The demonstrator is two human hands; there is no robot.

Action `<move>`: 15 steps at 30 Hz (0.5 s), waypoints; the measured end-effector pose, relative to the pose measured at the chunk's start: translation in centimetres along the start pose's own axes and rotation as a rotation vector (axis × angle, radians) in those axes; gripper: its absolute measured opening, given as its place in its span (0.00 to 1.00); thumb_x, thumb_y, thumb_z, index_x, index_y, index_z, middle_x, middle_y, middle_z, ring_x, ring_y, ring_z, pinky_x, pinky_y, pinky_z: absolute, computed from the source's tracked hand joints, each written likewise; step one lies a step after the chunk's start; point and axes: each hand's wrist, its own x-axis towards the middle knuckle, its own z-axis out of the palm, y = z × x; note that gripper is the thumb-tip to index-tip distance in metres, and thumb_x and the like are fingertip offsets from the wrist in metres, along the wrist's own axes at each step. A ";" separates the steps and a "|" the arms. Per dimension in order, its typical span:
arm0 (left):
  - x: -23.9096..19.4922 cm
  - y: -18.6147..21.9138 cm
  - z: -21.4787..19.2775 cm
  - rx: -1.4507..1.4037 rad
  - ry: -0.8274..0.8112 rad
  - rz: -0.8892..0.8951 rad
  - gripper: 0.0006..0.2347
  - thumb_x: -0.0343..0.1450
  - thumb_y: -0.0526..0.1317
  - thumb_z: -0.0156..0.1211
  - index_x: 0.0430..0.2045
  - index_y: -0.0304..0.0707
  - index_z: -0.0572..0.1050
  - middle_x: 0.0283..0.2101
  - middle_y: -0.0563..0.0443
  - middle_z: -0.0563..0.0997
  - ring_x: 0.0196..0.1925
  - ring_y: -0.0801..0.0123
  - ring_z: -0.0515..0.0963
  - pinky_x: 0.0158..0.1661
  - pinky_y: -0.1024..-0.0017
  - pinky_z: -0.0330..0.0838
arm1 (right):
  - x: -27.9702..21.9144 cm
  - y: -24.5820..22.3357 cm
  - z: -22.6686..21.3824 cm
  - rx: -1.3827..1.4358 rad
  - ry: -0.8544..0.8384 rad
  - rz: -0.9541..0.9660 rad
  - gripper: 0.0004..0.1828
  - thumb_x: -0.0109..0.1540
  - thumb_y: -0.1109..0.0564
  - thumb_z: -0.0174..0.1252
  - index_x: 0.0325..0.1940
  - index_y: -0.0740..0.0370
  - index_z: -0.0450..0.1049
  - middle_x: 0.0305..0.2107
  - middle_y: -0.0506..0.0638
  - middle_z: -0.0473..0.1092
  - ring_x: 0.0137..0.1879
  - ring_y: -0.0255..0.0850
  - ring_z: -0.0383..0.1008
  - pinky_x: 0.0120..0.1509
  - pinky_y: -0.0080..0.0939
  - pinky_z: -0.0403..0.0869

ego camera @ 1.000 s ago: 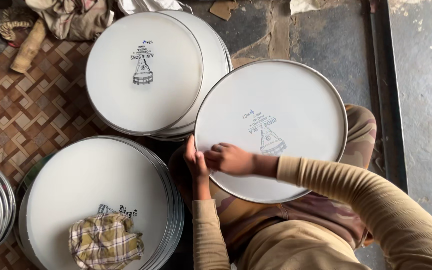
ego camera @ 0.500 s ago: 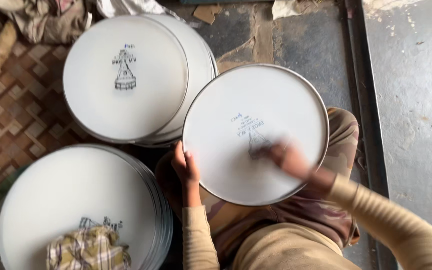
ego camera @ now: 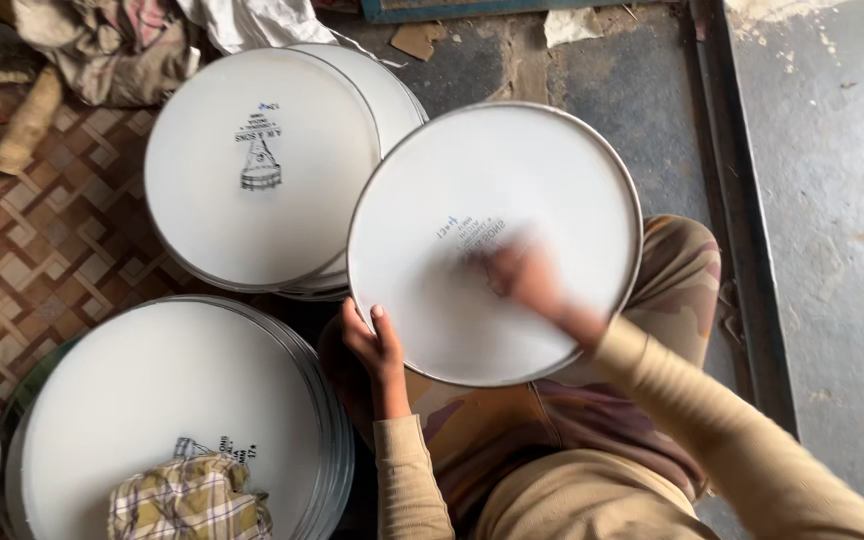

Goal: The person sits on the floor and wipes the surface of several round white lids with a cloth. They pick up each lid from a stack, wipe it, and place it back on the stack.

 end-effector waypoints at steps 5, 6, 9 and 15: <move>0.4 0.2 1.0 -0.018 -0.052 0.005 0.15 0.76 0.43 0.55 0.43 0.23 0.69 0.36 0.41 0.79 0.36 0.66 0.78 0.40 0.69 0.74 | -2.6 -5.0 -5.9 1.445 0.502 -0.232 0.20 0.66 0.52 0.51 0.63 0.53 0.72 0.52 0.45 0.73 0.54 0.42 0.73 0.55 0.46 0.72; 0.3 0.3 1.0 -0.034 -0.057 -0.024 0.15 0.76 0.43 0.56 0.43 0.22 0.69 0.36 0.41 0.79 0.36 0.66 0.78 0.40 0.69 0.74 | -2.2 -4.2 -3.0 1.399 0.558 -0.251 0.20 0.66 0.53 0.53 0.62 0.52 0.73 0.50 0.46 0.75 0.53 0.43 0.74 0.55 0.47 0.72; -0.6 0.7 0.1 -0.047 -0.068 -0.082 0.15 0.75 0.41 0.59 0.44 0.22 0.68 0.35 0.40 0.79 0.36 0.65 0.77 0.40 0.68 0.74 | 1.2 -0.2 7.3 1.121 0.350 -0.007 0.25 0.59 0.53 0.53 0.61 0.51 0.75 0.43 0.46 0.74 0.46 0.43 0.73 0.44 0.48 0.70; 0.3 0.7 0.7 -0.059 -0.085 -0.010 0.20 0.76 0.47 0.56 0.46 0.21 0.70 0.35 0.41 0.80 0.35 0.64 0.78 0.39 0.69 0.75 | 6.5 1.1 7.2 1.261 -0.014 0.478 0.21 0.64 0.56 0.52 0.61 0.49 0.75 0.51 0.50 0.74 0.48 0.47 0.73 0.49 0.52 0.70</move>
